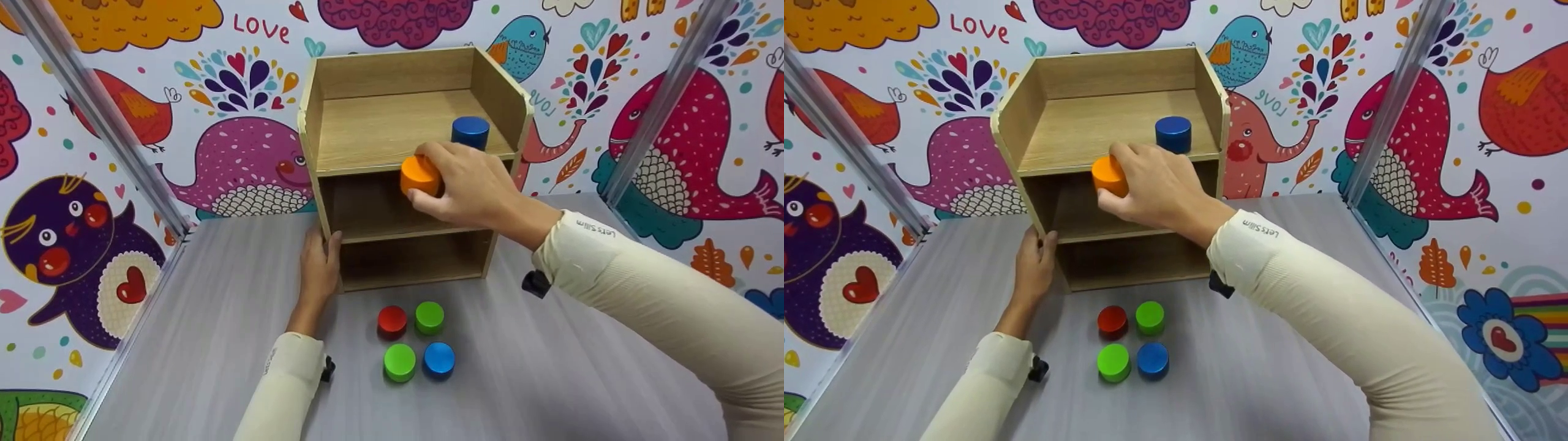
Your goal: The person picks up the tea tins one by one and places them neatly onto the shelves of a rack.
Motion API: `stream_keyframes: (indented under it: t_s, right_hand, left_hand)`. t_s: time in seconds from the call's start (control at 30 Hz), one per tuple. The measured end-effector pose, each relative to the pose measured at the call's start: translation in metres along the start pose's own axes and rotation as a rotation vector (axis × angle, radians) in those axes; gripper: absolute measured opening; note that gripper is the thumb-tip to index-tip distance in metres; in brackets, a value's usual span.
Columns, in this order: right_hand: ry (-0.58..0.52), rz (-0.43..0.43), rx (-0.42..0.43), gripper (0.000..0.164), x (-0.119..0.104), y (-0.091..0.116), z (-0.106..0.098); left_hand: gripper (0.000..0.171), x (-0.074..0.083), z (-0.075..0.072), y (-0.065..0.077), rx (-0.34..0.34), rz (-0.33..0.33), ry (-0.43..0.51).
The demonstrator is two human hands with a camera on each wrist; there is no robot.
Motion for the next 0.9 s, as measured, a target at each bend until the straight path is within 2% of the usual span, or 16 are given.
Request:
stream_keyframes:
  t_s: [0.2, 0.53, 0.77, 0.9]
  right_hand:
    - [-0.012, -0.005, 0.013, 0.054, 0.000, -0.006, -0.002]
    - [-0.002, 0.016, 0.014, 0.054, 0.003, -0.019, -0.006]
    - [0.012, 0.033, 0.020, 0.055, 0.005, -0.026, -0.006]
    - [0.016, 0.051, 0.007, 0.056, 0.007, -0.030, -0.005]
  left_hand:
    - [0.039, 0.000, 0.000, -0.001, -0.004, -0.008, 0.002]
    - [0.040, 0.000, 0.000, -0.001, -0.011, -0.030, -0.002]
    - [0.039, -0.002, 0.001, -0.001, 0.000, 0.010, -0.004]
    - [0.038, -0.002, 0.001, -0.001, -0.003, 0.006, -0.002]
Point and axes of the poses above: each hand's wrist, its own y-axis away from the middle knuckle, its own z-axis out of the palm, x = y × z, the point moved 3 cm from there along -y, towards the middle knuckle, and after that the axes turned 9 degrees about y, right-handed, at the moved point
